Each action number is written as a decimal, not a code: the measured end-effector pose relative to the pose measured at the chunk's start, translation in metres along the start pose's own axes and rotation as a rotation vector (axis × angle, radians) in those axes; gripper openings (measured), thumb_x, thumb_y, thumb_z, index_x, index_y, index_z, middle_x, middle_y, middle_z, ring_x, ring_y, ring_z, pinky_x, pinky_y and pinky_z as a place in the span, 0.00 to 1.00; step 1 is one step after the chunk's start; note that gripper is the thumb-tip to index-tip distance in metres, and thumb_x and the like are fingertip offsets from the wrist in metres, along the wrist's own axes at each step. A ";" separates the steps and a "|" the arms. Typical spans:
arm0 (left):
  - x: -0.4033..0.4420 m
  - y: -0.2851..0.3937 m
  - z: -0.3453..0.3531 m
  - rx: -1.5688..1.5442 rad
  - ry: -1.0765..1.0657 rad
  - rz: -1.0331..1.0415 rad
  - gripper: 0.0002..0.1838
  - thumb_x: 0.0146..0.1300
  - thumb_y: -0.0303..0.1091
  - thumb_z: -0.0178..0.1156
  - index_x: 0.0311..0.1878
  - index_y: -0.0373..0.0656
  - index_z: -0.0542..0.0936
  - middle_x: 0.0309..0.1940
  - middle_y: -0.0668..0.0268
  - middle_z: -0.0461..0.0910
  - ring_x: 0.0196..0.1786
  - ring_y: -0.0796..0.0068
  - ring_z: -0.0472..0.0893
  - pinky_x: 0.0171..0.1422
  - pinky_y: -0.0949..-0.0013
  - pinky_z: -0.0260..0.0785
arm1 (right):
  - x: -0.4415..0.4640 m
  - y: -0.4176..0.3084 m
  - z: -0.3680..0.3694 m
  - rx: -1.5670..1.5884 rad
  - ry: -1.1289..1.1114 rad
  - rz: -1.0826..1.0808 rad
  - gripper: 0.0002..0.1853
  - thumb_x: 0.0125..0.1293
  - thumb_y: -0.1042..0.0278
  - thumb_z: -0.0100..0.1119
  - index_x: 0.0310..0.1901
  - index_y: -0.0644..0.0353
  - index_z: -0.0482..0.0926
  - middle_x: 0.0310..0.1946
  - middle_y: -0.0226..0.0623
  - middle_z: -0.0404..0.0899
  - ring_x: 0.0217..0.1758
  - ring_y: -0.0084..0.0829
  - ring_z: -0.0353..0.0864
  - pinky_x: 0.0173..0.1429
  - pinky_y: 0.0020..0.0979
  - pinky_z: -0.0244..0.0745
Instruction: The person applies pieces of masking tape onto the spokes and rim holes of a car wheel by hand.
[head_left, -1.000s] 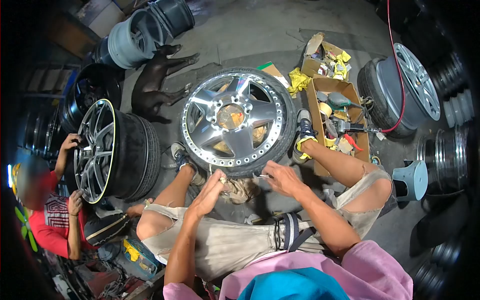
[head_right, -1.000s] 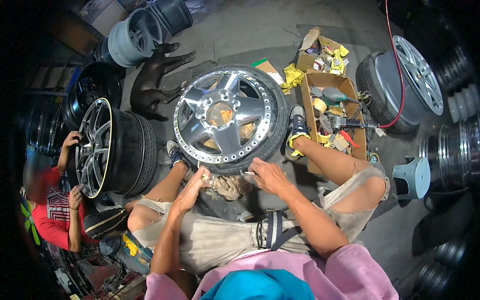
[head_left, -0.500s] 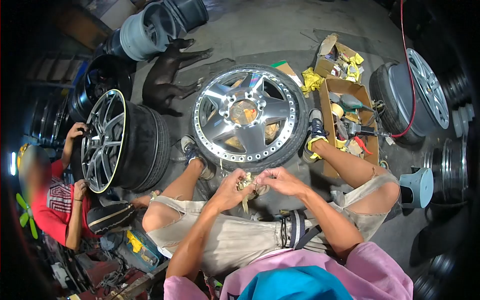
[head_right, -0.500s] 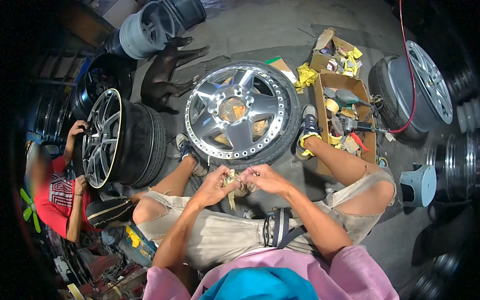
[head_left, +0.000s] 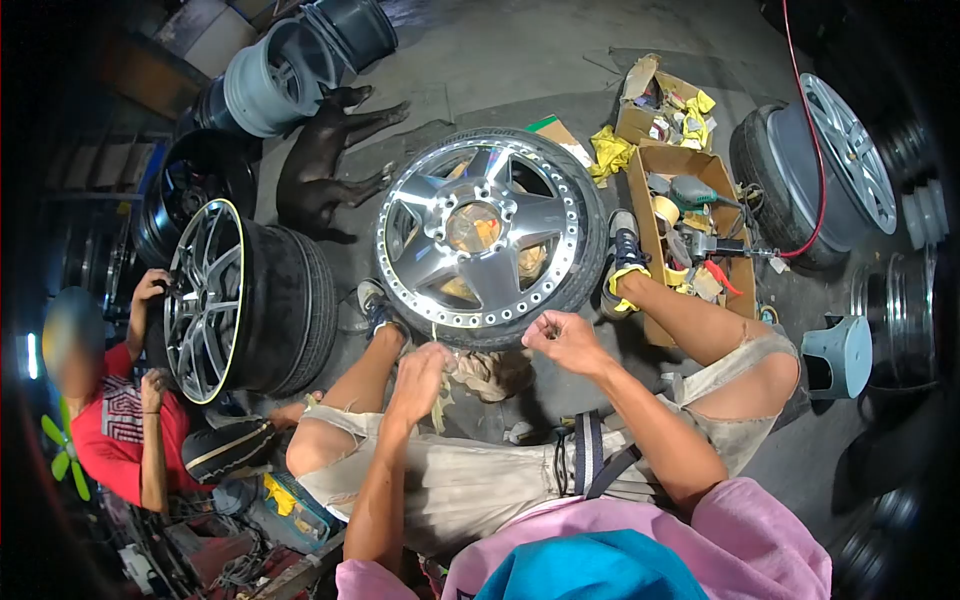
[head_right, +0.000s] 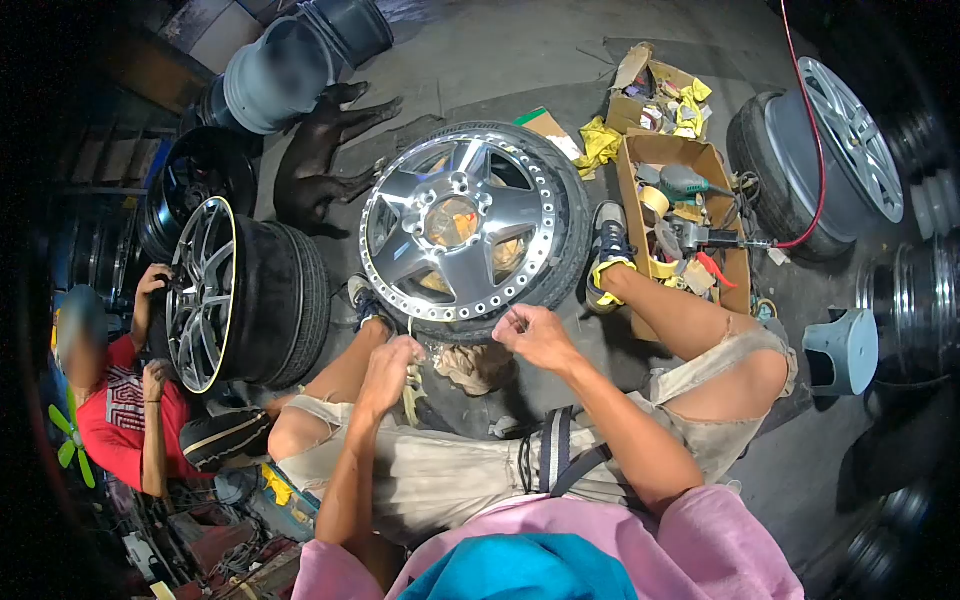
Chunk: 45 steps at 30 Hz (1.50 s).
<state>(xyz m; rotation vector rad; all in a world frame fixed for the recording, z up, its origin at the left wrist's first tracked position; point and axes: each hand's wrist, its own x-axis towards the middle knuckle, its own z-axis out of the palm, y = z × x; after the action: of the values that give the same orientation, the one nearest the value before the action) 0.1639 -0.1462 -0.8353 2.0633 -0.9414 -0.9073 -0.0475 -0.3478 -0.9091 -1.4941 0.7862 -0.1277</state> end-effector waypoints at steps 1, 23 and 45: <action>0.001 0.009 -0.004 0.005 0.000 -0.001 0.18 0.70 0.41 0.57 0.39 0.32 0.83 0.40 0.46 0.84 0.46 0.46 0.83 0.55 0.55 0.73 | 0.000 0.005 0.004 -0.034 0.016 -0.013 0.13 0.66 0.57 0.71 0.39 0.58 0.87 0.32 0.31 0.86 0.36 0.24 0.83 0.43 0.33 0.77; 0.047 -0.088 -0.098 0.647 0.221 -0.115 0.22 0.67 0.51 0.62 0.44 0.39 0.86 0.40 0.43 0.87 0.51 0.38 0.84 0.60 0.45 0.75 | 0.027 0.017 0.036 0.259 0.259 0.242 0.20 0.77 0.50 0.59 0.39 0.61 0.86 0.29 0.26 0.85 0.34 0.19 0.74 0.43 0.30 0.70; 0.044 -0.048 0.004 0.447 -0.076 0.277 0.13 0.73 0.35 0.55 0.37 0.36 0.81 0.34 0.44 0.83 0.42 0.35 0.82 0.50 0.43 0.73 | 0.075 0.029 -0.033 0.601 0.491 0.175 0.13 0.81 0.55 0.56 0.38 0.52 0.77 0.26 0.20 0.69 0.22 0.14 0.60 0.25 0.23 0.55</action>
<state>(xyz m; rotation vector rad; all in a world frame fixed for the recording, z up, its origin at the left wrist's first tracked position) 0.1981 -0.1591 -0.8892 2.1896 -1.5413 -0.6734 -0.0197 -0.4120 -0.9605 -0.8212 1.1441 -0.5629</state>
